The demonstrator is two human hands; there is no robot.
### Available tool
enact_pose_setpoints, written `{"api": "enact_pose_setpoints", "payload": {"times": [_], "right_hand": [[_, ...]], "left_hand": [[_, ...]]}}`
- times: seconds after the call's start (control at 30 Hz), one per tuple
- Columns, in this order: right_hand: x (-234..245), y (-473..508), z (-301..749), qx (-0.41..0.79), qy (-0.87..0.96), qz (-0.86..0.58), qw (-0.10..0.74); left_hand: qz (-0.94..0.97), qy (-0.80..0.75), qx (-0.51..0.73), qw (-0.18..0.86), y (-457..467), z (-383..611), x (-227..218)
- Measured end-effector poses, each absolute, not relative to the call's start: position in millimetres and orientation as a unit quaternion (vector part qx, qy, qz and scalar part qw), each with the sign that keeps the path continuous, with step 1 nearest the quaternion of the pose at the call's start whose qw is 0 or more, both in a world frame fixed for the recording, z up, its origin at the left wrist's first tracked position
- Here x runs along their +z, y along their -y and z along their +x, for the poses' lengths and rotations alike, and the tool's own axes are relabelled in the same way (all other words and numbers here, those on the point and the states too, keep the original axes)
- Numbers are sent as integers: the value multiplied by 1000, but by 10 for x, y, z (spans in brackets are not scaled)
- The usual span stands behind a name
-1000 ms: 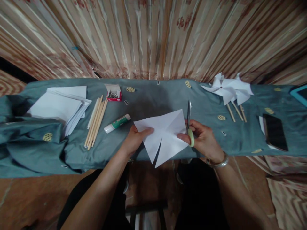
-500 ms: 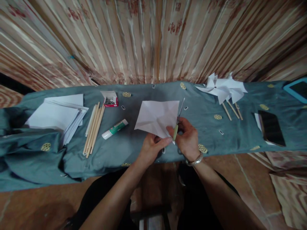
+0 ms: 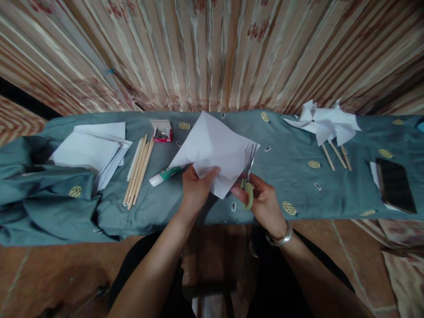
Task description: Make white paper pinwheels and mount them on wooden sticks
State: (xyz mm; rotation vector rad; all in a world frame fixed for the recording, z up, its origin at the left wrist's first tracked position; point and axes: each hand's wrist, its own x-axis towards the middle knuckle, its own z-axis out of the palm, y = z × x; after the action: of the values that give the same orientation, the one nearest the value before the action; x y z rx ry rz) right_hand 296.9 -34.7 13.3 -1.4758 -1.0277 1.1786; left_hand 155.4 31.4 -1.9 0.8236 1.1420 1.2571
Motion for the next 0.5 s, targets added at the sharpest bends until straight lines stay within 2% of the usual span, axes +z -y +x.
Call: {"api": "enact_pose_setpoints", "payload": {"times": [0.27, 0.5], "right_hand": [[144, 677, 2966, 678, 464, -515, 244], [126, 652, 2820, 694, 444, -498, 269]], "left_hand": [[346, -495, 592, 533, -495, 1338, 26], [353, -503, 576, 540, -461, 1394, -7]]}}
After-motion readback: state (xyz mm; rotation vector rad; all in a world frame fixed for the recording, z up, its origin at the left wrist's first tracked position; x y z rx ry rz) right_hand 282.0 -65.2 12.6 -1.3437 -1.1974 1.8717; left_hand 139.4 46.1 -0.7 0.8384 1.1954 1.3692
